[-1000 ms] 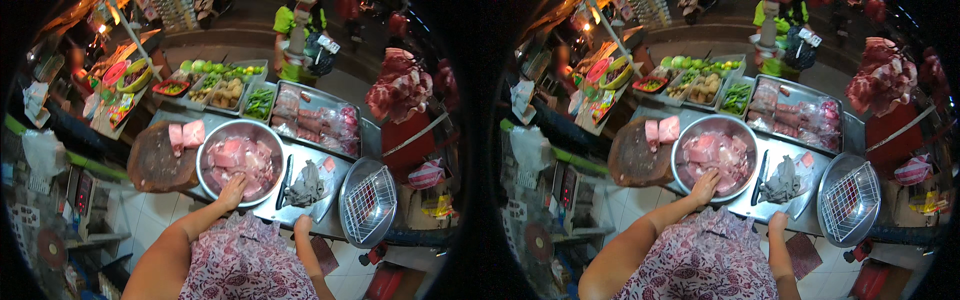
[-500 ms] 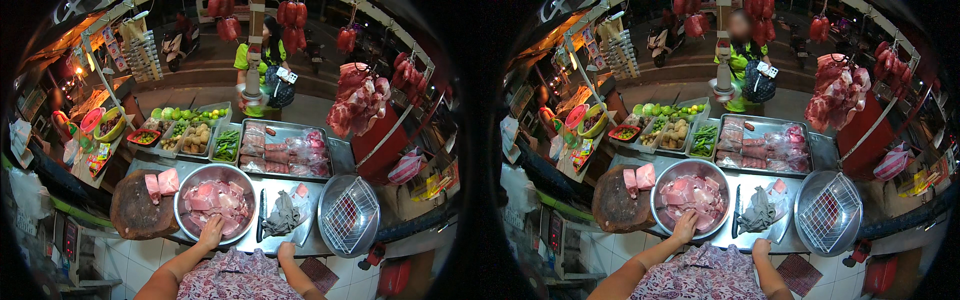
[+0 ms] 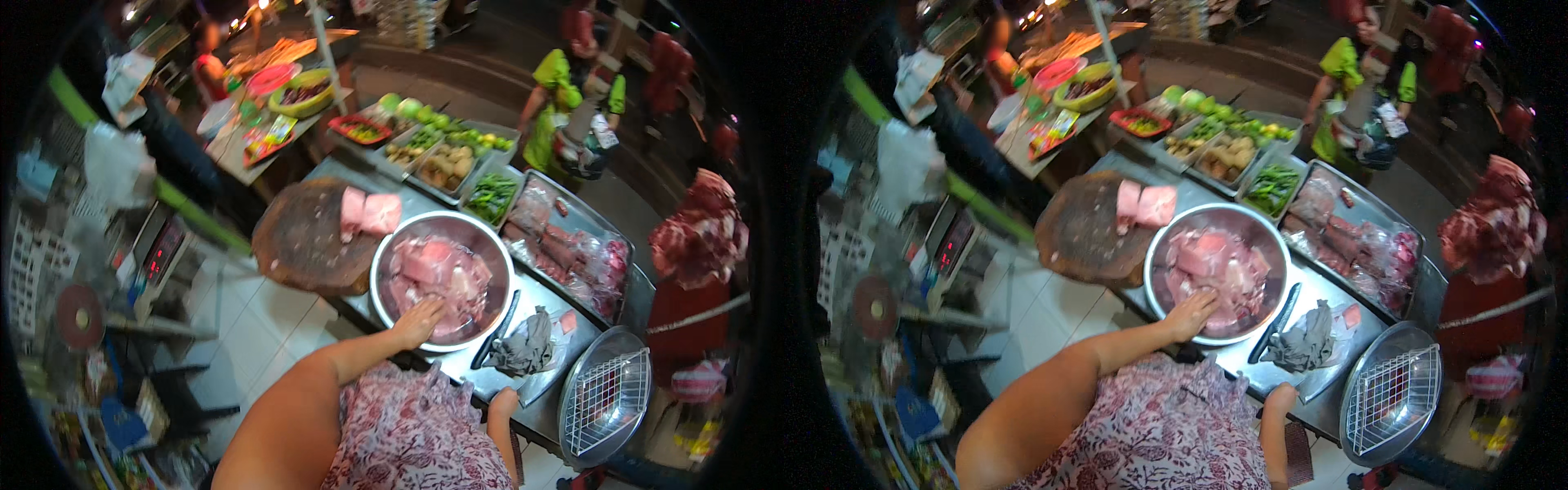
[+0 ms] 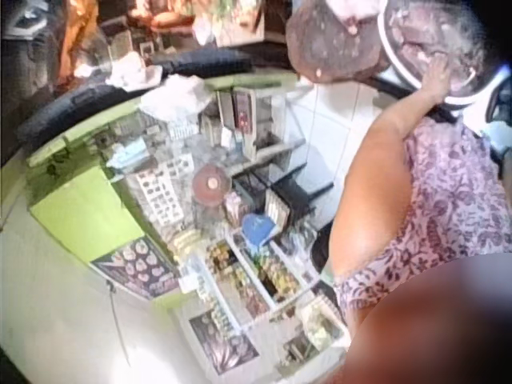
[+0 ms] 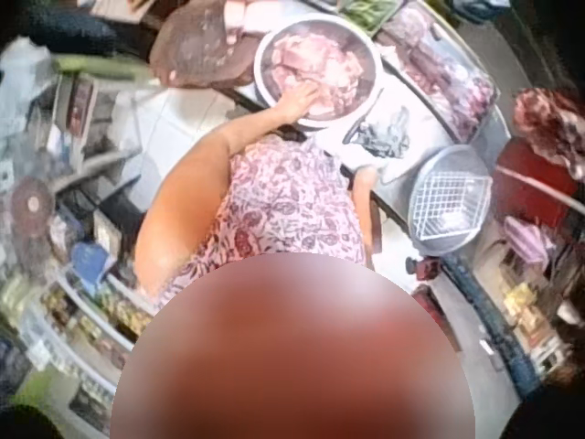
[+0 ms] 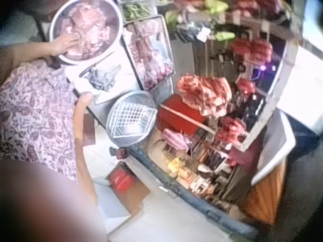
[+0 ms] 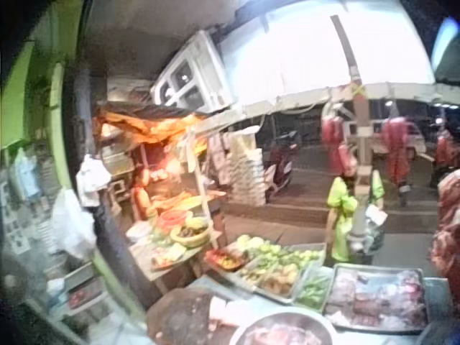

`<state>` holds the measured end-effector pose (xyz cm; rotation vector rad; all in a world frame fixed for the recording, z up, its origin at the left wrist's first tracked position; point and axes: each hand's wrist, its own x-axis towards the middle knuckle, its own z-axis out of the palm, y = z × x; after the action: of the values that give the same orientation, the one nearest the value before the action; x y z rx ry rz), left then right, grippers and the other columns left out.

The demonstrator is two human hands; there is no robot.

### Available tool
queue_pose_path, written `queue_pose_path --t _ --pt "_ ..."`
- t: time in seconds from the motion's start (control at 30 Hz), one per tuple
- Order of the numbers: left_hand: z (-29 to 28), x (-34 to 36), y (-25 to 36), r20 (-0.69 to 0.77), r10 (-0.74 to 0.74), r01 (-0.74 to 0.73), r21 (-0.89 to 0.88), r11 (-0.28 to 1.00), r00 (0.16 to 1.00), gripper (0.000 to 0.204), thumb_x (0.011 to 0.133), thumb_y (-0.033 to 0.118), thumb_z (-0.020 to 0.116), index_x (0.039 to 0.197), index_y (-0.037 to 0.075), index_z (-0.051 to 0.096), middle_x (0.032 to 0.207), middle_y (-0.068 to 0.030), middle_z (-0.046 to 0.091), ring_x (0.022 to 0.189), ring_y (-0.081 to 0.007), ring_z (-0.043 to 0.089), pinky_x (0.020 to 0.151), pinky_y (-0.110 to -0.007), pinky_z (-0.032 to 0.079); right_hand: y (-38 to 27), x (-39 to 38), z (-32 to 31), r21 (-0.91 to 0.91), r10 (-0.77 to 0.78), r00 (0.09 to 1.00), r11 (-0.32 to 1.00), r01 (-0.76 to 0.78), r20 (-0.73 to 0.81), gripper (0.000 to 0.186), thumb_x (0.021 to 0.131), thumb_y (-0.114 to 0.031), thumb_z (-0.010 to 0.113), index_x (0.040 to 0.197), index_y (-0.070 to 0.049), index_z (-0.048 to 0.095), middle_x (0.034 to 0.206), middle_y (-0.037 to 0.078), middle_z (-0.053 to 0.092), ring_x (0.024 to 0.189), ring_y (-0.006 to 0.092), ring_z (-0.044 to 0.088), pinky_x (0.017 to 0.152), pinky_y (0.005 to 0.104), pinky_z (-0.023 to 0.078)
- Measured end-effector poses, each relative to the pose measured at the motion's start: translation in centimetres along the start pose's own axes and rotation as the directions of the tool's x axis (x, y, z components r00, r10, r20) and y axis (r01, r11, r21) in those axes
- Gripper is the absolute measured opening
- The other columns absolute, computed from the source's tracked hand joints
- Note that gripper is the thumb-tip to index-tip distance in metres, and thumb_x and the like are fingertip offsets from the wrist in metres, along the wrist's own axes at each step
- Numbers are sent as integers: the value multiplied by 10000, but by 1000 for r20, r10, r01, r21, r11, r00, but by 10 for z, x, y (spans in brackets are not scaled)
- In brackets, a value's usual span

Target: The person cuts raw meat into smaller pieces using a cleaver on a wooden cutting board, places the pieces into a metal bowl, and packs some into a plastic bag. The person also wipes the cutting board with a cloth and interacts with a customer.

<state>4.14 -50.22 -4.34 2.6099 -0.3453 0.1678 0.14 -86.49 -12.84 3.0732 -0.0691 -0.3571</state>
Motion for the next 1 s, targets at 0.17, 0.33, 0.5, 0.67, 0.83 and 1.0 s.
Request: queue_pose_path --t 0.17,0.33,0.5,0.67,0.83,1.0 --pt "-9 7 6 14 37 -36 -36 999 999 560 770 57 578 1320 -14 500 1355 -234 468 1282 -419 423 1100 -485 333 -2 6 5 -54 88 992 995 -84 86 163 850 -84 585 896 -50 738 958 184 710 803 306 707 668 395 573" --pt "-16 12 10 -40 98 -99 -21 995 994 445 786 53 613 1224 -16 571 1285 -214 503 1203 -402 487 1032 -470 404 -8 5 13 32 203 974 978 -207 101 172 823 -110 615 914 -74 756 990 175 717 844 282 714 645 417 568" --pt "-14 14 10 23 104 -104 -2 995 994 436 758 32 656 1186 -16 587 1299 -221 500 1219 -400 489 1034 -460 418 -12 5 21 38 225 970 973 -229 89 192 804 -105 624 930 -28 746 875 187 715 719 254 691 549 391 520" --pt "-14 15 12 119 58 -65 55 996 991 422 802 91 642 1215 16 598 1328 -206 497 1235 -389 471 1041 -468 401 -20 6 31 -97 302 943 952 -290 139 496 779 -88 632 1123 259 542 650 142 650 556 218 610 392 359 414" --pt "-13 18 11 145 64 -75 71 995 987 415 798 88 644 1206 20 612 1347 -213 493 1259 -388 456 1065 -463 380 -25 8 35 -167 343 939 928 -333 28 477 777 -81 617 1110 255 551 597 170 613 502 200 574 355 343 389" --pt "-9 18 8 167 82 -95 70 993 983 413 794 85 646 1201 20 611 1348 -217 491 1263 -390 451 1075 -461 373 -26 5 29 -294 288 955 921 -257 70 451 814 -107 573 1127 217 572 739 345 647 509 265 620 349 375 429"
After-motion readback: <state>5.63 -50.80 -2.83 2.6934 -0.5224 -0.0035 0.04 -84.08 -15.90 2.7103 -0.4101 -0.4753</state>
